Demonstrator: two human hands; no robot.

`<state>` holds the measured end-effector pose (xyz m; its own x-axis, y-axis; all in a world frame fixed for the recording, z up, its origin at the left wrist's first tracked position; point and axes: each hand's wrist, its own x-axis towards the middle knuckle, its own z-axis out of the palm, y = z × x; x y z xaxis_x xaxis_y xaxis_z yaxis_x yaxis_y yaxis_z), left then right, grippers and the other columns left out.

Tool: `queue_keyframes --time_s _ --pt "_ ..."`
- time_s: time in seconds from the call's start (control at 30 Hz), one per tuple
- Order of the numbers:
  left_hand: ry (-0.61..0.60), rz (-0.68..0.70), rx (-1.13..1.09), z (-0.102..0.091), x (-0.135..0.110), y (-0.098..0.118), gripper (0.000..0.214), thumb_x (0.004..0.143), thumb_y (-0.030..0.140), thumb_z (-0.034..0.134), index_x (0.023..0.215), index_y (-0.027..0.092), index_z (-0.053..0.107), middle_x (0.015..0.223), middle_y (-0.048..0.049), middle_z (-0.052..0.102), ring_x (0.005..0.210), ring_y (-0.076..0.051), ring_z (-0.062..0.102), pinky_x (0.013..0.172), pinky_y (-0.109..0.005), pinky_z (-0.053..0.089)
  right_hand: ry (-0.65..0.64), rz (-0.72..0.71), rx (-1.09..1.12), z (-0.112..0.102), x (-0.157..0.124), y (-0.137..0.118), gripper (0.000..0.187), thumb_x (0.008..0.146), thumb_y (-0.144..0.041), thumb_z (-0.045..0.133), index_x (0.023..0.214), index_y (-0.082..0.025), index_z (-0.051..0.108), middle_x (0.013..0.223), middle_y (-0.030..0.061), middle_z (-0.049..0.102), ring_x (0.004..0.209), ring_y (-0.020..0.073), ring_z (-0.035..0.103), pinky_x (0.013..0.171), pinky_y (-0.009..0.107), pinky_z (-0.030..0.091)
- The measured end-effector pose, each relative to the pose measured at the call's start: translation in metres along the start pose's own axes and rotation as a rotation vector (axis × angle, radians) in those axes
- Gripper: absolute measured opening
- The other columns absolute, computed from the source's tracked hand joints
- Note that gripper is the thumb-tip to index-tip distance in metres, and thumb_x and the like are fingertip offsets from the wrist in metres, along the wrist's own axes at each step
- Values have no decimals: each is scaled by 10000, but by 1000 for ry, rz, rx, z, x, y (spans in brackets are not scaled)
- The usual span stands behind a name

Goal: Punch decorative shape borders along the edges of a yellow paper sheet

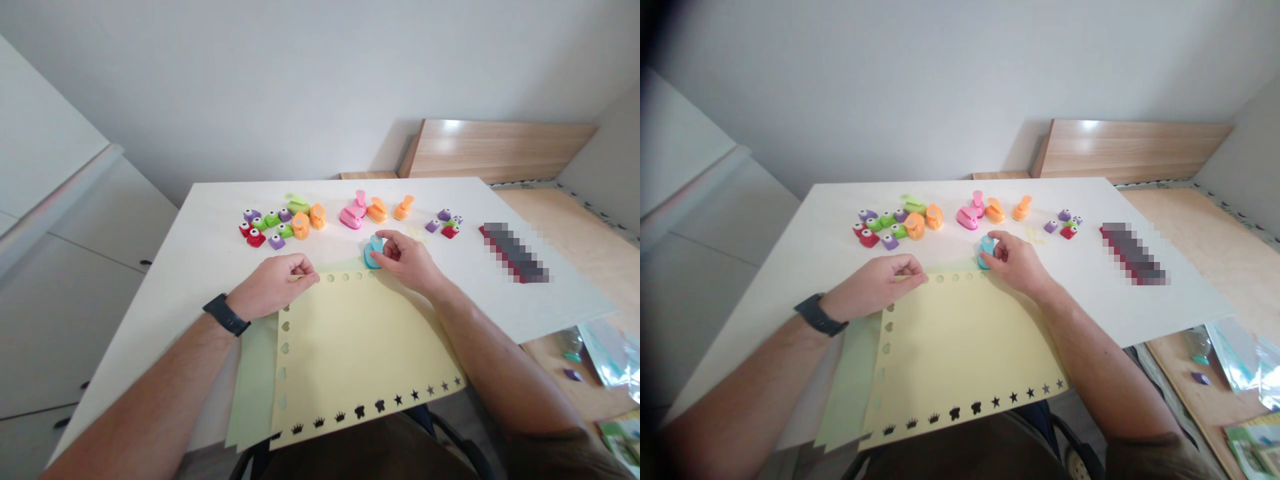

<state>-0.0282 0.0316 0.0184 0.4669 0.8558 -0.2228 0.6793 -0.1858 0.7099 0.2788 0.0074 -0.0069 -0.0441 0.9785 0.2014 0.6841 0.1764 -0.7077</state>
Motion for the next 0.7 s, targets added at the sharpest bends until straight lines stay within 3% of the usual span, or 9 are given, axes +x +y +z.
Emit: queue_keyframes --time_s 0.7 --pt "47 -6 31 -6 -1 -1 297 885 527 600 902 235 648 860 16 731 707 -169 658 592 -264 457 -12 8 -4 -5 -2 -9 458 866 -420 686 1249 -171 652 718 -33 598 597 106 493 601 257 420"
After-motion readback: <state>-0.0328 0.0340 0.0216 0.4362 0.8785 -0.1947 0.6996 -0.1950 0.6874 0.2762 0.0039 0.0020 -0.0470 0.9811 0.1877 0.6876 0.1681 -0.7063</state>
